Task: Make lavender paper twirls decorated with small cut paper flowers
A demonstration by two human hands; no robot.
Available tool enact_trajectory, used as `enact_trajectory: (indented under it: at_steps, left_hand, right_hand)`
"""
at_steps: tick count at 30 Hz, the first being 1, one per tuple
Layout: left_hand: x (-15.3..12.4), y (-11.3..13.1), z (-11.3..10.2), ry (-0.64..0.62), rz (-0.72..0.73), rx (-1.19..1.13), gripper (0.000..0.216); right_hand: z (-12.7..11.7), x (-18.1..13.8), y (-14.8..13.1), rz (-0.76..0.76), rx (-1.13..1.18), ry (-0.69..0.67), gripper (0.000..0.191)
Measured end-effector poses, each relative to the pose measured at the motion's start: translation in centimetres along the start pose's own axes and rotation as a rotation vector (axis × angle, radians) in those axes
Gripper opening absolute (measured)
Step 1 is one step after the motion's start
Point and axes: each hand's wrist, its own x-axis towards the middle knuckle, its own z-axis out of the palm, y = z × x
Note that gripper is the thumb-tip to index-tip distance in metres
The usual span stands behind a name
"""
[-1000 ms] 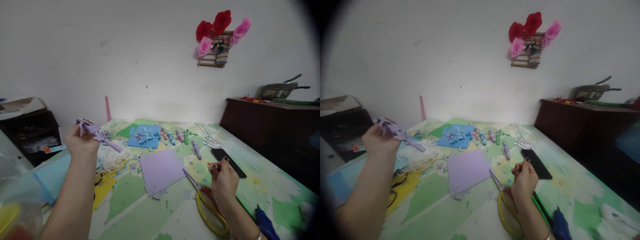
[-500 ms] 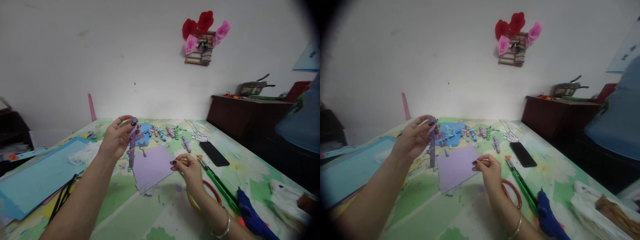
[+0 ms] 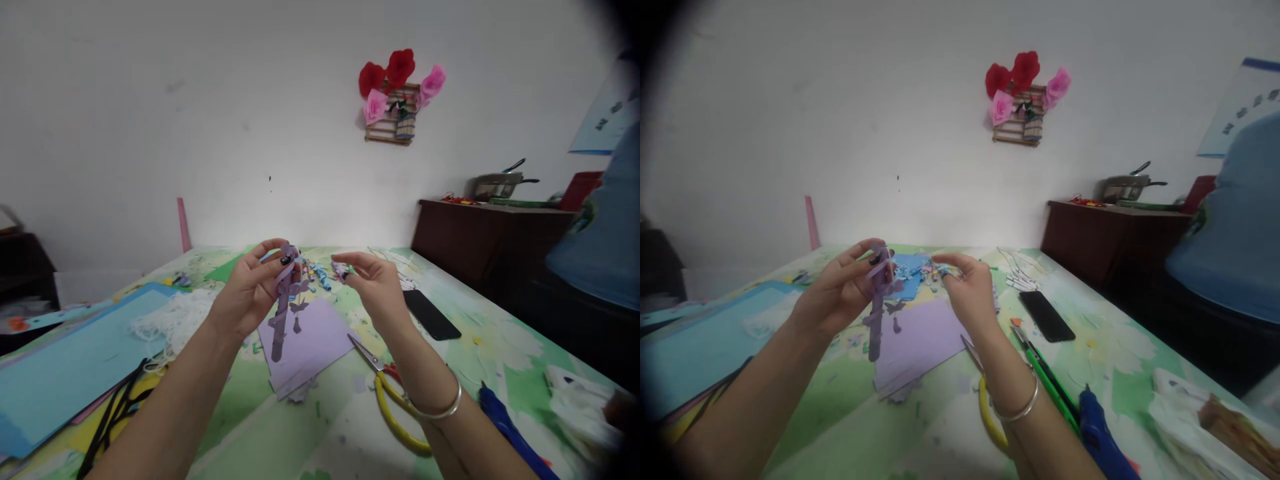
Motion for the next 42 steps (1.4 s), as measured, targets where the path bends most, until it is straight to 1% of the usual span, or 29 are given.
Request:
enact_trajectory:
  at_steps: [2,5,7,9,12,15,17,19,24,27,34,39,42]
  left_hand:
    - [-0.1,0.1,0.1,-0.021,0.003,0.004,0.029]
    - [0.0,0.1,0.1,-0.026,0.001,0.023,0.030]
    - [0.0,0.1,0.0,-0.023,-0.009,0.029,0.031]
    - [0.1,0.1,-0.2,-0.022,-0.023,0.030,0.034]
    - [0.1,0.0,-0.5,-0.026,-0.030,0.044,0.037]
    - [0.2,-0.2,-0.7,-0.021,-0.025,0.059,0.034]
    - [0.3,-0.2,-0.7,-0.020,-0.024,0.059,0.033]
    - [0.3,-0.3,-0.6,-0.023,-0.023,0.051,0.033]
    - [0.2,-0.3,-0.4,-0.002,-0.041,0.024,0.032]
    - [0.2,-0.2,-0.4,0.009,-0.038,0.028,0.033]
    - [0.3,-0.2,-0.6,0.015,0.000,0.063,0.029]
    - [0.4,-0.2,-0.5,0.053,-0.005,0.045,0.028]
    - [0.5,-0.2,-0.5,0.080,0.003,0.046,0.031]
  right_hand:
    - [0.5,-0.2,0.1,0.050,0.091,-0.053,0.011]
    - [1.4,-0.8,0.5,0.159,0.292,-0.207,0.009]
    - [1.6,-1.2,0.8,0.208,0.435,-0.289,0.016]
    - [1.7,-1.4,0.8,0.258,0.524,-0.368,0.024]
    - [1.5,-1.6,0.6,0.325,0.542,-0.468,0.024]
    - [1.6,-1.7,0.5,0.324,0.506,-0.526,0.030]
    - [1.7,-1.8,0.5,0.310,0.483,-0.535,0.035]
    - [1.9,-1.9,0.5,0.297,0.472,-0.513,0.037]
    - [2.1,-2.1,0.2,0.227,0.405,-0.395,0.032]
    - [2.1,-2.1,0.2,0.200,0.373,-0.361,0.030]
    - [1.9,-1.8,0.7,0.194,0.388,-0.346,0.028]
    - [1.6,-1.4,1.5,0.222,0.398,-0.371,0.029]
    - [1.4,-1.1,2.0,0.249,0.351,-0.362,0.027]
